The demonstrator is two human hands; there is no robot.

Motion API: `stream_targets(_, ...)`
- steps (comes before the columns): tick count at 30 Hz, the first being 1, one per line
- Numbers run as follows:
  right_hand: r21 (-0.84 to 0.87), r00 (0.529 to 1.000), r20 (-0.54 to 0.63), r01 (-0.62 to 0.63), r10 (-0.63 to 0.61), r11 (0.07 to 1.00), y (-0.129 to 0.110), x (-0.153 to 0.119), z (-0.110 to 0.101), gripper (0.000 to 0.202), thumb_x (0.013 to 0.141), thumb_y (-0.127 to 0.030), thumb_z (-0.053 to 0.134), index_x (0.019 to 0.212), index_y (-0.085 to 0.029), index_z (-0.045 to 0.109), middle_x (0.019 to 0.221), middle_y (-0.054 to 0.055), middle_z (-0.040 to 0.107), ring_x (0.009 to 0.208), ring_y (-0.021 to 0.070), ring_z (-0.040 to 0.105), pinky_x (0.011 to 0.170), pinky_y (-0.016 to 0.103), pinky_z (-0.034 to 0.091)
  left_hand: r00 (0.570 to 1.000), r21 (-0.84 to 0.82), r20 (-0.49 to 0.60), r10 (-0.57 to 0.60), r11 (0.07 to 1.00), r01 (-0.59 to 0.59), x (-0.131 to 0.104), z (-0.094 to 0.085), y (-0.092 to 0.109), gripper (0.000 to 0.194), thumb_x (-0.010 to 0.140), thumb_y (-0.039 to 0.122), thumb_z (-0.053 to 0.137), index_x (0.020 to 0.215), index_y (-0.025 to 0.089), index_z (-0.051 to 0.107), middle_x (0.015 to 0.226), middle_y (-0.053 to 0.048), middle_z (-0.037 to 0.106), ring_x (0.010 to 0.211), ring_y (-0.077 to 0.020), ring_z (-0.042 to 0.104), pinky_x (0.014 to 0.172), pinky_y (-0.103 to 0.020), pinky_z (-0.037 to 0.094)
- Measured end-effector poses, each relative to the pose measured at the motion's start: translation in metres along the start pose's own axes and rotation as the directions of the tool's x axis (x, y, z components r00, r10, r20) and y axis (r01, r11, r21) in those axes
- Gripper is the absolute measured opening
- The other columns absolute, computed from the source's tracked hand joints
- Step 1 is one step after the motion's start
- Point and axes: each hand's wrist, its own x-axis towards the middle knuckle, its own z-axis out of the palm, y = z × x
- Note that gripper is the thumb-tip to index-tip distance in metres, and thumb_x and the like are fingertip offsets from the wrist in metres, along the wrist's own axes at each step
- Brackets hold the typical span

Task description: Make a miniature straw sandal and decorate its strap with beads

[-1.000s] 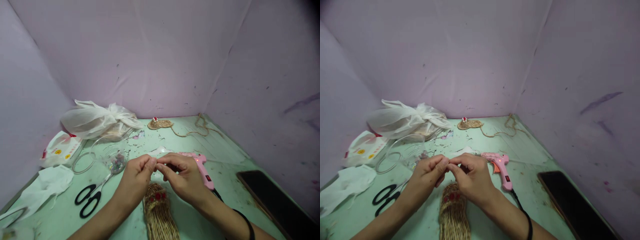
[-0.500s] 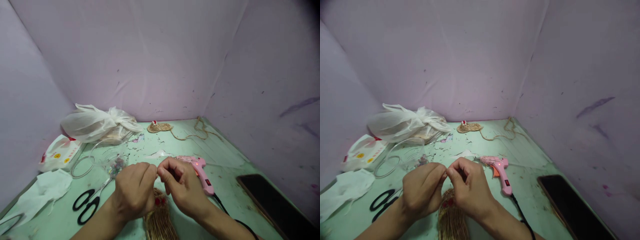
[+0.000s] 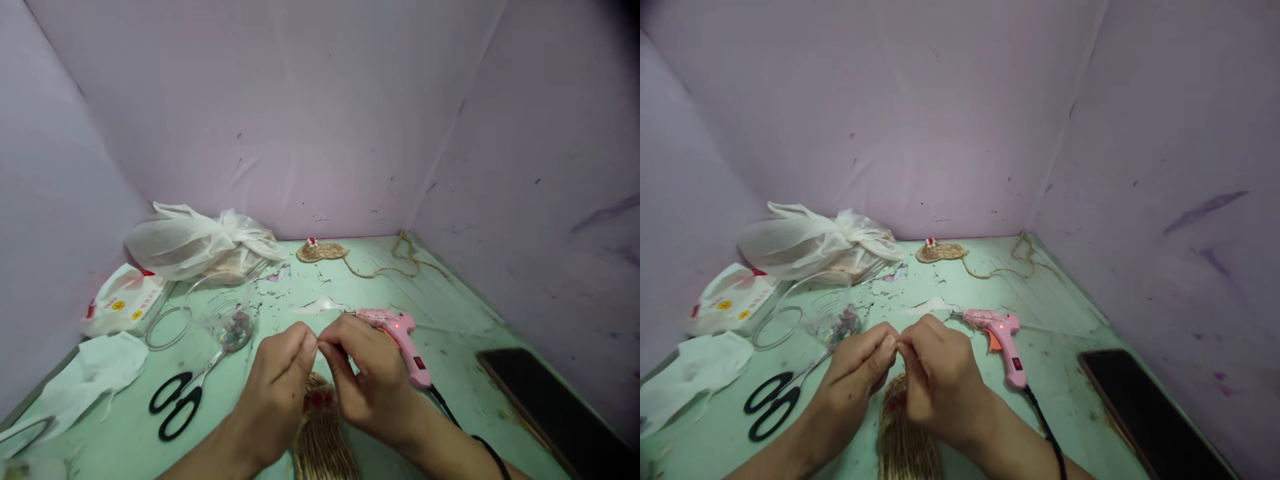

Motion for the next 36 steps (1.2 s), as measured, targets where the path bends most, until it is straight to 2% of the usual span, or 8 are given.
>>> stream_targets(5,-0.135,0.987,0.039,0.163,-0.159,0.977,0.007,-0.007,0.003,0.018,0.079,-0.004,0.04,0.077,-0.017,0.053,0.061,0.005,0.056,0.055,0.0154,0.05,0.047,0.026,0.038,0.915,-0.553,0.143,-0.378,0.736,0.391,0.004,0.001,0.007,0.031,0.07,0.033,0.059,0.057,0.019,0.034,0.051,0.009,0.024,0.042,-0.0034,0.013,0.034,-0.015,0.009)
stream_targets(12,-0.22,0.953,0.088,0.304,-0.291,0.927,0.018,-0.01,0.004,0.018,0.081,-0.006,0.041,0.077,-0.017,0.055,0.06,0.004,0.058,0.054,0.0155,0.051,0.046,0.026,0.039,0.681,-0.461,0.502,-0.533,0.502,0.732,0.013,-0.012,0.008,0.037,0.081,0.035,0.043,0.05,0.02,0.03,0.04,0.012,0.013,0.031,-0.0015,0.003,0.03,-0.016,0.002)
stream_targets(17,0.232,0.924,0.094,-0.382,0.37,0.895,0.014,0.002,0.002,0.018,0.084,-0.022,0.046,0.067,-0.018,0.051,0.054,-0.002,0.049,0.047,0.0103,0.046,0.044,0.024,0.038,0.995,0.024,-0.089,0.039,0.999,-0.037,0.015,-0.017,0.002,0.015,0.083,0.03,0.051,0.079,0.016,0.056,0.053,0.005,0.044,0.043,-0.0069,0.039,0.042,-0.018,0.032)
stream_targets(20,0.529,0.748,0.336,-0.653,0.572,0.542,0.013,0.007,0.002,0.022,0.08,-0.034,0.053,0.065,-0.018,0.051,0.049,-0.007,0.042,0.039,0.0069,0.042,0.039,0.021,0.036,0.818,0.428,-0.033,0.574,0.748,-0.508,0.015,-0.019,-0.003,0.016,0.082,0.011,0.051,0.095,0.017,0.06,0.075,-0.002,0.059,0.068,-0.0117,0.054,0.062,-0.023,0.044)
stream_targets(23,0.627,0.696,0.441,-0.69,0.566,0.361,0.011,0.007,0.003,0.023,0.074,-0.037,0.06,0.064,-0.017,0.052,0.049,-0.009,0.04,0.036,0.0048,0.039,0.037,0.019,0.036,0.672,0.606,0.136,0.728,0.476,-0.638,0.015,-0.022,-0.007,0.018,0.081,0.003,0.044,0.083,0.014,0.058,0.073,-0.004,0.058,0.065,-0.0139,0.054,0.057,-0.024,0.042)
stream_targets(29,0.513,0.682,0.439,-0.725,0.584,0.46,-0.001,0.005,0.004,0.021,0.076,-0.034,0.054,0.063,-0.018,0.049,0.047,-0.008,0.04,0.037,0.0067,0.039,0.036,0.021,0.031,0.601,0.782,0.344,0.721,0.134,-0.609,0.011,-0.019,-0.009,0.02,0.076,0.009,0.038,0.062,0.017,0.048,0.052,-0.002,0.045,0.043,-0.0151,0.038,0.042,-0.03,0.024)
stream_targets(32,0.422,0.763,0.35,-0.646,0.543,0.635,-0.004,0.004,0.005,0.02,0.081,-0.029,0.049,0.064,-0.018,0.048,0.051,-0.005,0.042,0.043,0.0084,0.04,0.04,0.022,0.031,0.711,0.715,0.221,0.668,0.385,-0.584,0.008,-0.014,-0.007,0.025,0.081,0.012,0.034,0.059,0.019,0.042,0.049,0.002,0.04,0.041,-0.0121,0.037,0.043,-0.028,0.023)
stream_targets(36,0.189,0.96,0.114,-0.274,0.256,0.943,-0.005,-0.002,0.006,0.018,0.081,-0.015,0.045,0.064,-0.016,0.049,0.057,-0.002,0.045,0.051,0.0094,0.041,0.047,0.025,0.031,0.999,0.251,0.012,0.047,0.967,-0.048,0.011,-0.013,0.002,0.032,0.085,0.028,0.035,0.053,0.021,0.031,0.045,0.006,0.03,0.039,-0.0082,0.029,0.04,-0.022,0.024)
